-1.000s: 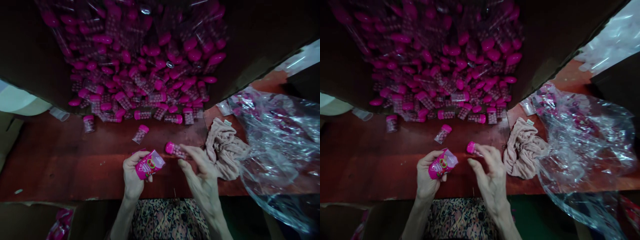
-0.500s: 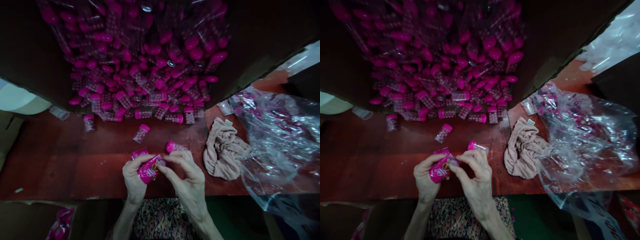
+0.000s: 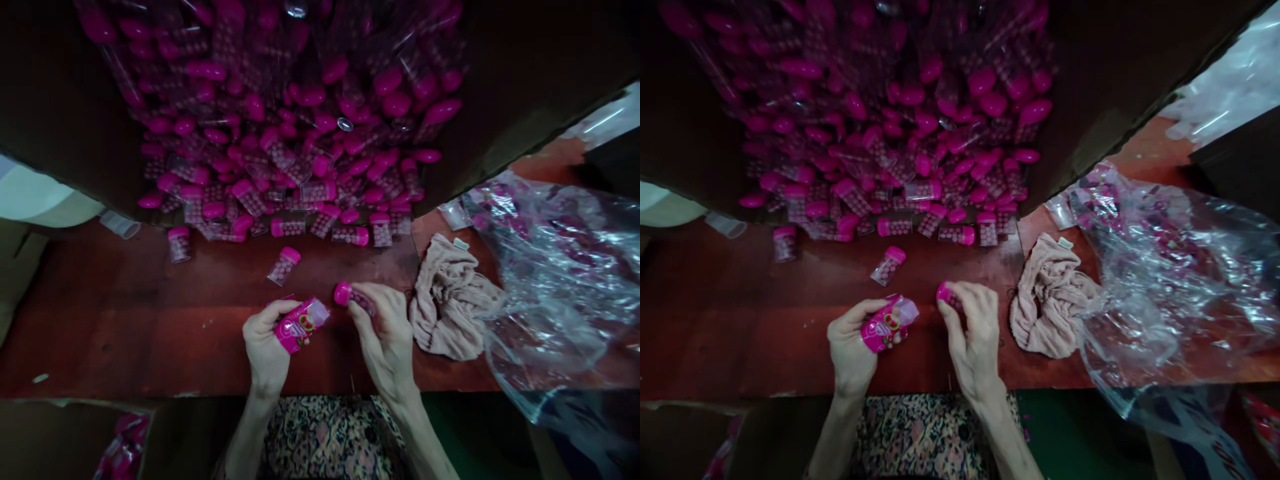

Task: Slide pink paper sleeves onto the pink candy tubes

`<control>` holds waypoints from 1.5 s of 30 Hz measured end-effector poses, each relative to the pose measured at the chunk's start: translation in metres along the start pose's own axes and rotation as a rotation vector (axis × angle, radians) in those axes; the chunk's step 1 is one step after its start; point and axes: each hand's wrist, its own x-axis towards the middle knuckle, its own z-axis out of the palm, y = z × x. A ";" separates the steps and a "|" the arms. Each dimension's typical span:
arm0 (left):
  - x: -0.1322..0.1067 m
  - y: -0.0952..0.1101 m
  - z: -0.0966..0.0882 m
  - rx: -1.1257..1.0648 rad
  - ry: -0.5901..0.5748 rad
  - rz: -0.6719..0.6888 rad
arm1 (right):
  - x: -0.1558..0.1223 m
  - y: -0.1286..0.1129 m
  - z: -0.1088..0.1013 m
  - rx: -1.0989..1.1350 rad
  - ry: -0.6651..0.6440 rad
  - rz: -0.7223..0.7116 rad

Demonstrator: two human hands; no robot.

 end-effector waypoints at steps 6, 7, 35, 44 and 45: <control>0.000 0.003 0.005 -0.205 -0.025 -0.149 | 0.003 0.027 0.013 -0.267 -0.009 0.145; 0.000 0.003 0.005 -0.209 -0.030 -0.159 | 0.002 0.025 0.013 -0.189 -0.019 0.188; 0.001 -0.002 0.008 -0.147 -0.276 -0.271 | 0.019 -0.007 -0.034 0.426 -0.585 0.437; 0.002 -0.009 0.009 -0.200 -0.415 -0.112 | 0.014 0.003 -0.034 0.546 -0.605 0.473; 0.002 -0.009 0.010 -0.216 -0.407 -0.125 | 0.014 0.004 -0.033 0.553 -0.612 0.473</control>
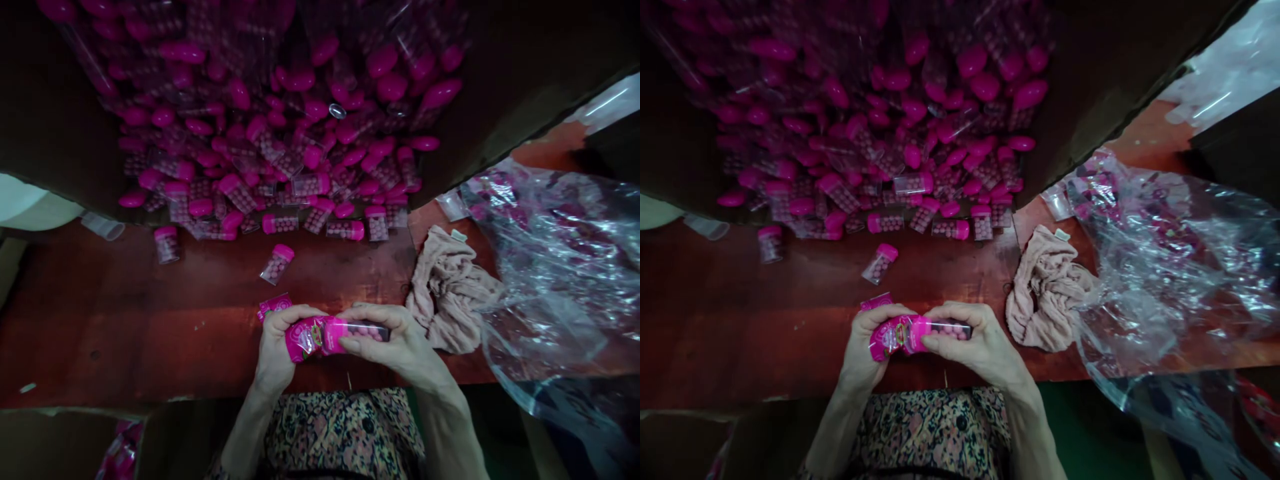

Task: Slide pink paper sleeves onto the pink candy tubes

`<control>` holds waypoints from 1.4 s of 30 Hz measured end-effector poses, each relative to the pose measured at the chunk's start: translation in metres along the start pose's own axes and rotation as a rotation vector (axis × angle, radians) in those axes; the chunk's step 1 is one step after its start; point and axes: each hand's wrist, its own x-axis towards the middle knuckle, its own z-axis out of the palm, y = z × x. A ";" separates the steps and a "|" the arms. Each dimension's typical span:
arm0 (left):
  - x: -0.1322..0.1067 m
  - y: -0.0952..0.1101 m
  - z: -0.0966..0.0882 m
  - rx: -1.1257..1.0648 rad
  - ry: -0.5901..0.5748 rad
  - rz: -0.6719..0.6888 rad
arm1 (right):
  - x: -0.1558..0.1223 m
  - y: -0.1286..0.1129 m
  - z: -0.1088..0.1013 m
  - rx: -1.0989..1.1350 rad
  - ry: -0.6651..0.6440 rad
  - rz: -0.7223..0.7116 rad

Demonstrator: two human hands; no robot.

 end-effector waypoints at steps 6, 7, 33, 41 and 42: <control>0.001 0.001 -0.001 0.099 -0.025 0.039 | 0.002 -0.005 -0.002 -0.094 -0.076 -0.016; 0.001 0.002 -0.002 0.117 -0.027 0.049 | 0.002 -0.005 -0.002 -0.102 -0.086 -0.016; -0.013 0.005 0.029 -0.484 0.153 -0.200 | 0.003 -0.009 0.041 -0.108 0.420 -0.319; -0.001 0.017 0.028 -0.477 0.133 -0.207 | -0.002 -0.006 0.050 -0.058 0.450 -0.212; -0.001 0.017 0.027 -0.471 0.114 -0.185 | -0.002 -0.006 0.049 -0.038 0.435 -0.198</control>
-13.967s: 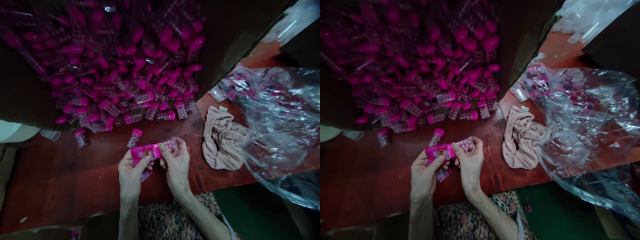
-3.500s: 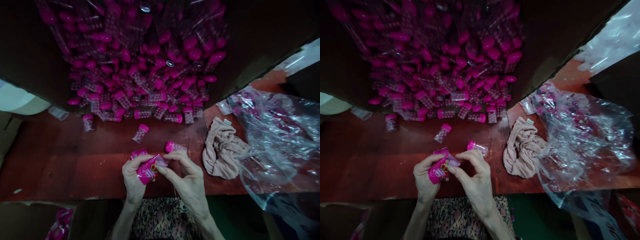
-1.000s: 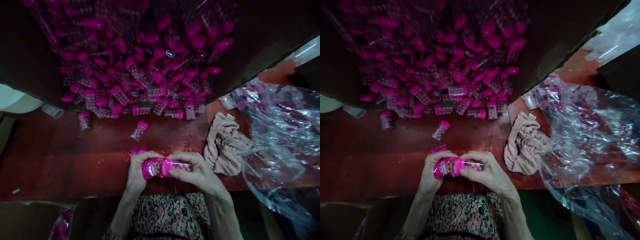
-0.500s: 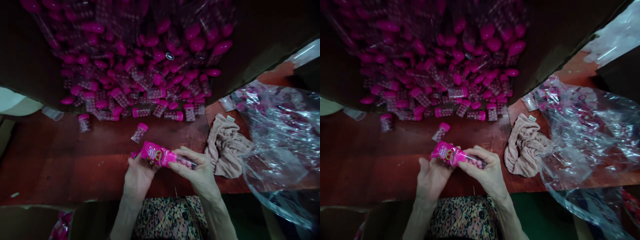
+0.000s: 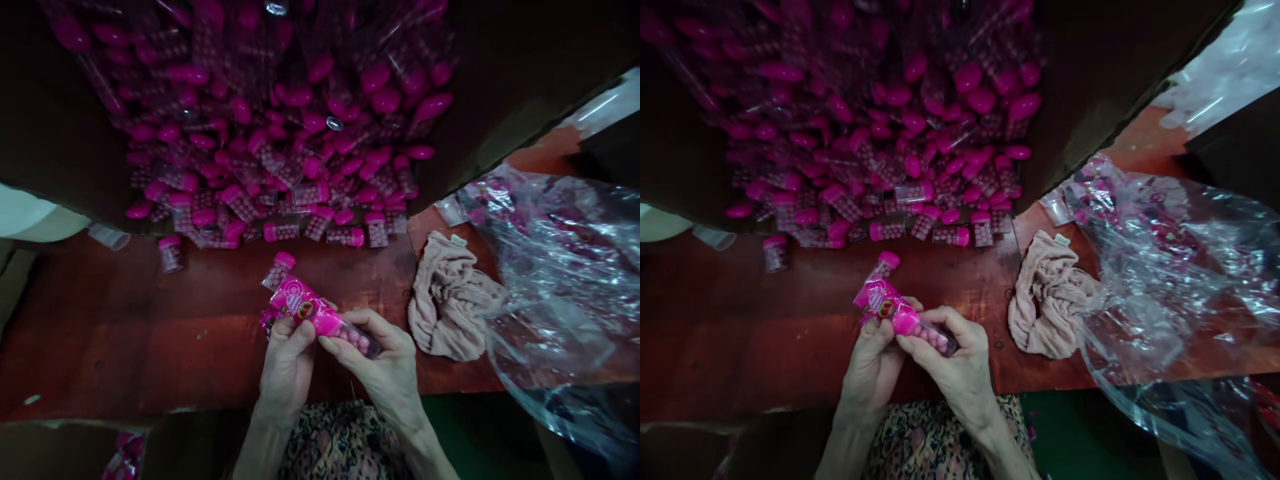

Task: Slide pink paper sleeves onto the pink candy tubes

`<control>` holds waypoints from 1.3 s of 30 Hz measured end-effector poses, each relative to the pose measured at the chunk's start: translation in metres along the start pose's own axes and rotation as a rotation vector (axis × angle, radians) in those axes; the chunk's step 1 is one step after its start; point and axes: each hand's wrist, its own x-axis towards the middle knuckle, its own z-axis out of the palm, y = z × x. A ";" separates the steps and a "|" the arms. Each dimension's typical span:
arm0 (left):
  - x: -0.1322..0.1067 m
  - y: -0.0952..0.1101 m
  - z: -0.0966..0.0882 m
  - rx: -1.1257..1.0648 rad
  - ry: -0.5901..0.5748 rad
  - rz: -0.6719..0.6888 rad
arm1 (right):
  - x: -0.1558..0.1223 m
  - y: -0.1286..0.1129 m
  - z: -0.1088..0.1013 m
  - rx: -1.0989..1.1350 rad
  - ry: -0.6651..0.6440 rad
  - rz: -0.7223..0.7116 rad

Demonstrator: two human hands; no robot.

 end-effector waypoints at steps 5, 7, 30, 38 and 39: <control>-0.002 -0.001 -0.002 0.036 -0.097 0.039 | 0.002 -0.005 -0.002 0.152 -0.039 0.075; -0.001 -0.002 -0.001 0.044 -0.088 0.057 | 0.001 -0.006 -0.001 0.127 -0.033 0.053; 0.005 0.018 -0.004 0.267 -0.232 0.052 | -0.015 -0.001 0.011 -0.222 0.066 -0.211; -0.001 -0.006 0.011 0.111 -0.155 -0.055 | -0.023 0.000 0.020 -0.218 0.261 -0.147; -0.001 -0.008 0.011 0.117 -0.141 -0.047 | -0.023 0.000 0.020 -0.193 0.258 -0.122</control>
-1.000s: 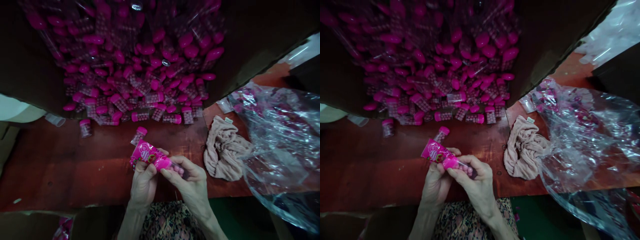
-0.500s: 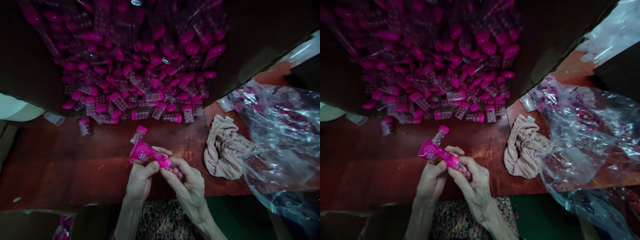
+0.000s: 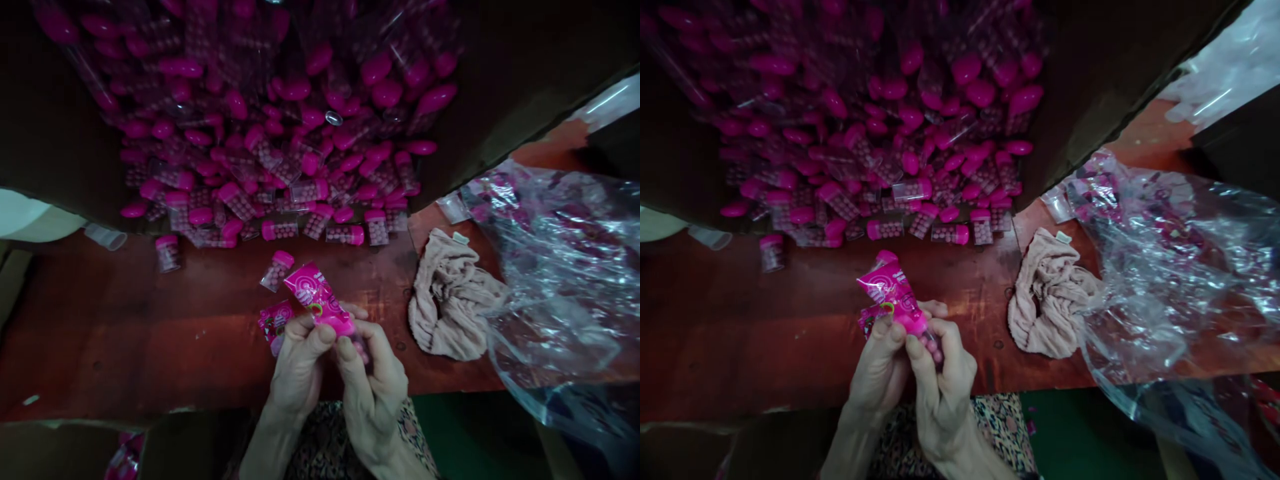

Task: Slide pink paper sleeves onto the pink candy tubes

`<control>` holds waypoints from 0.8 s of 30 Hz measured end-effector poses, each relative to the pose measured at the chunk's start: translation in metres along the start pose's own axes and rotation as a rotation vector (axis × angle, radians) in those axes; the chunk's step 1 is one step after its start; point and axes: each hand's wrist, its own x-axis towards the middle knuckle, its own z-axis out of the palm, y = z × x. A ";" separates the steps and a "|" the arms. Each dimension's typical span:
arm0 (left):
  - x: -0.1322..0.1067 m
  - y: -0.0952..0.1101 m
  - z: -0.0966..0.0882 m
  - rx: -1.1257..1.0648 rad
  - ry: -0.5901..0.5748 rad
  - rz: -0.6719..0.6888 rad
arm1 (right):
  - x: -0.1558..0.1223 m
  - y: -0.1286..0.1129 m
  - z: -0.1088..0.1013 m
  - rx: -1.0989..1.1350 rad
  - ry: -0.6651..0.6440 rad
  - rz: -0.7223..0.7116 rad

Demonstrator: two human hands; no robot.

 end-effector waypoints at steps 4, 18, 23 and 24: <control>0.000 -0.003 -0.002 0.008 0.039 0.023 | 0.000 0.003 0.002 0.095 -0.036 0.055; 0.003 0.000 -0.009 0.011 -0.068 0.097 | 0.009 0.005 0.005 -0.086 -0.153 -0.159; 0.002 0.003 -0.009 0.089 -0.055 0.095 | 0.008 0.000 0.003 -0.010 -0.191 -0.090; 0.002 0.004 -0.009 0.099 -0.042 0.112 | 0.008 0.000 0.003 -0.009 -0.186 -0.094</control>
